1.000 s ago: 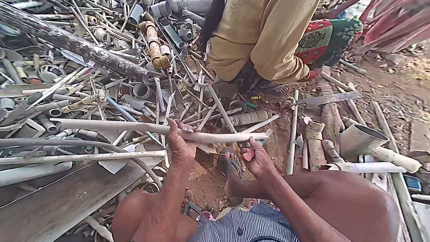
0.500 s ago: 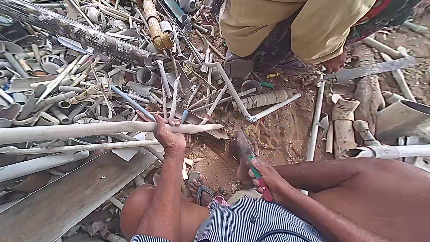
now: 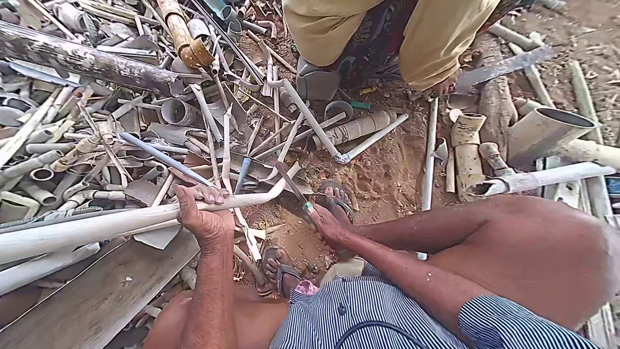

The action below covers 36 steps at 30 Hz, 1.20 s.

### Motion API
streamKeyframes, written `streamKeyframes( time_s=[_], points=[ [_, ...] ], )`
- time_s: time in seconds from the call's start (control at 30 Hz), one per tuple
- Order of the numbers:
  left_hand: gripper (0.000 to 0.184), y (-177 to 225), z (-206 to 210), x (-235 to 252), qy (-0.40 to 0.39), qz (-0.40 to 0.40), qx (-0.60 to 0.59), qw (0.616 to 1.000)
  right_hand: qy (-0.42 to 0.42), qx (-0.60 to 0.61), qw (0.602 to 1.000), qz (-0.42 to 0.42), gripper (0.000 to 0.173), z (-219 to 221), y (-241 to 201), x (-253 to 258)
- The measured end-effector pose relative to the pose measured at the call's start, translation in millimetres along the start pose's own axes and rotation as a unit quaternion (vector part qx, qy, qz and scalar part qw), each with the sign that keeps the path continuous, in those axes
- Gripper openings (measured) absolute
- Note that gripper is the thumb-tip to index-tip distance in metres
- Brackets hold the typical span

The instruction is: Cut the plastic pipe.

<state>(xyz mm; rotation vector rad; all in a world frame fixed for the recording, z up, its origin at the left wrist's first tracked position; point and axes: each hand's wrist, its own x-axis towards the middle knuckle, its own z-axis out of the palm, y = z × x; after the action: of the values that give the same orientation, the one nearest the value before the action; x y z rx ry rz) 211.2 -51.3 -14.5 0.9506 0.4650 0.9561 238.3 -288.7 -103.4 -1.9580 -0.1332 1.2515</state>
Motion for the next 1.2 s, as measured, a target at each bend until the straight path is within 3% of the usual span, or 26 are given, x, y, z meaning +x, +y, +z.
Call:
streamKeyframes(
  time_s=[0.1,0.2,0.37,0.43,0.6,0.7,0.77,0.87,0.93,1.1,1.2],
  points=[
    [0.061,0.5,2.3,5.6,0.041,-0.008,0.025,0.999,0.013,-0.132,0.991,-0.007,0.047,-7.5,-13.4,0.1],
    [0.058,-0.3,3.8,9.5,0.07,-0.015,0.032,0.997,-0.002,-0.186,0.982,-0.042,0.045,5.0,-35.6,-13.3],
    [0.049,-2.2,4.3,12.6,0.076,-0.018,0.054,0.995,0.059,-0.251,0.964,0.058,0.05,-26.6,5.1,46.0],
    [0.046,-5.3,3.9,17.3,0.068,-0.014,0.059,0.996,0.059,-0.275,0.958,0.051,0.05,-34.4,1.9,50.5],
    [0.048,5.2,-3.5,21.4,-0.006,-0.031,0.063,0.997,-0.029,-0.275,0.96,-0.033,0.045,-3.9,-36.9,2.4],
    [0.049,14.6,-6.5,16.8,-0.073,-0.035,0.042,0.996,-0.015,-0.281,0.959,0.041,0.048,-13.9,2.1,19.3],
    [0.046,14.7,-4.4,14.8,-0.083,-0.032,0.033,0.995,-0.022,-0.281,0.958,0.047,0.048,-18.1,6.0,20.2],
    [0.041,14.5,-7.1,11.4,-0.115,-0.041,0.029,0.992,-0.069,-0.223,0.969,-0.079,0.044,3.4,-25.9,-13.5],
    [0.038,14.8,-6.4,11.5,-0.158,-0.038,0.018,0.986,-0.072,-0.201,0.97,-0.116,0.044,9.4,-29.8,-19.5],
    [0.032,12.5,-13.8,17.2,-0.199,-0.045,0.014,0.979,-0.014,-0.218,0.973,0.071,0.048,-13.7,25.6,14.4],
    [0.032,10.9,-7.5,16.2,-0.212,-0.037,0.028,0.976,-0.042,-0.236,0.969,0.059,0.048,-7.6,-7.1,-7.1]
  ],
)
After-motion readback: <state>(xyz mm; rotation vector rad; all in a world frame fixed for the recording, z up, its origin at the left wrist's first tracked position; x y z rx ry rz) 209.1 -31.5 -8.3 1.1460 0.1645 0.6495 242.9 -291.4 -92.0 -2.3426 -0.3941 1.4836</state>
